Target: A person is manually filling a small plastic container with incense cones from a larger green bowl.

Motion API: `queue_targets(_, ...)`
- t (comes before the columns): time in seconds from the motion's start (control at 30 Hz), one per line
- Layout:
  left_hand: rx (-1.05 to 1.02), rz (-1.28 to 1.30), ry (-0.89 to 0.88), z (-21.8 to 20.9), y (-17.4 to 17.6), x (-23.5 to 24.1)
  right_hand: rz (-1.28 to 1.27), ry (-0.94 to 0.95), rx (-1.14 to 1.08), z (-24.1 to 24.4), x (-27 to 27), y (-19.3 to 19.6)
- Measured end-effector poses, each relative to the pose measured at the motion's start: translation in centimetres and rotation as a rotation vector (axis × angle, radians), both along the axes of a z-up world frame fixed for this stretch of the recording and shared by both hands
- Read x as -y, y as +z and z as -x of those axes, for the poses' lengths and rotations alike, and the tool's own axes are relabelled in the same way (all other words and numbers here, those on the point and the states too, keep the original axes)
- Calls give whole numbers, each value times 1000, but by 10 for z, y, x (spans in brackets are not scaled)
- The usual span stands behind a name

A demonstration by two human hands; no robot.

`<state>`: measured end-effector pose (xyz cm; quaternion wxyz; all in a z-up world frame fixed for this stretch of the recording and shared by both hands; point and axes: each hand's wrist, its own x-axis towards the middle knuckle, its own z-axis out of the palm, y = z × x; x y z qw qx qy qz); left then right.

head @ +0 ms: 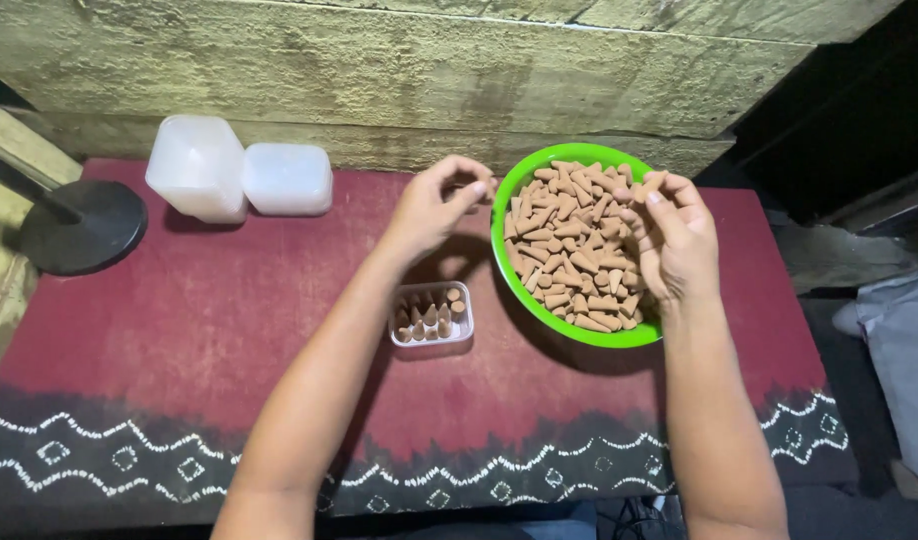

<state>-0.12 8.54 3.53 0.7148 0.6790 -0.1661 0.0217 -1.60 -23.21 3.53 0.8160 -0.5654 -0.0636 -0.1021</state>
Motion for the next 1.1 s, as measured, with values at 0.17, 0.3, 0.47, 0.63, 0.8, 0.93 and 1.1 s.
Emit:
queue_targets(0.17,-16,-27,106,38,-6,-58,107,73,112,40,-37,2)
queue_targets(0.3,-49,-131,215,62,-43,-88,265,121,178,85,-91,3)
queue_targets(0.47,-149,-104,227,98,-50,-106,603,203,368,114,-126,-40)
queue_targets(0.63,-228,-201,205,114,-61,-114,1001,49,504,128,-140,-52)
queue_targets(0.8,-275,-135,156,116,-75,-108,1093,-44,418,130,-148,-57)
queue_targets(0.93,-262,-141,131,120,-66,-103,1041,-1,363,127,-147,-68)
queue_targets(1.1,-251,-126,115,118,-68,-103,994,21,315,125,-151,-66)
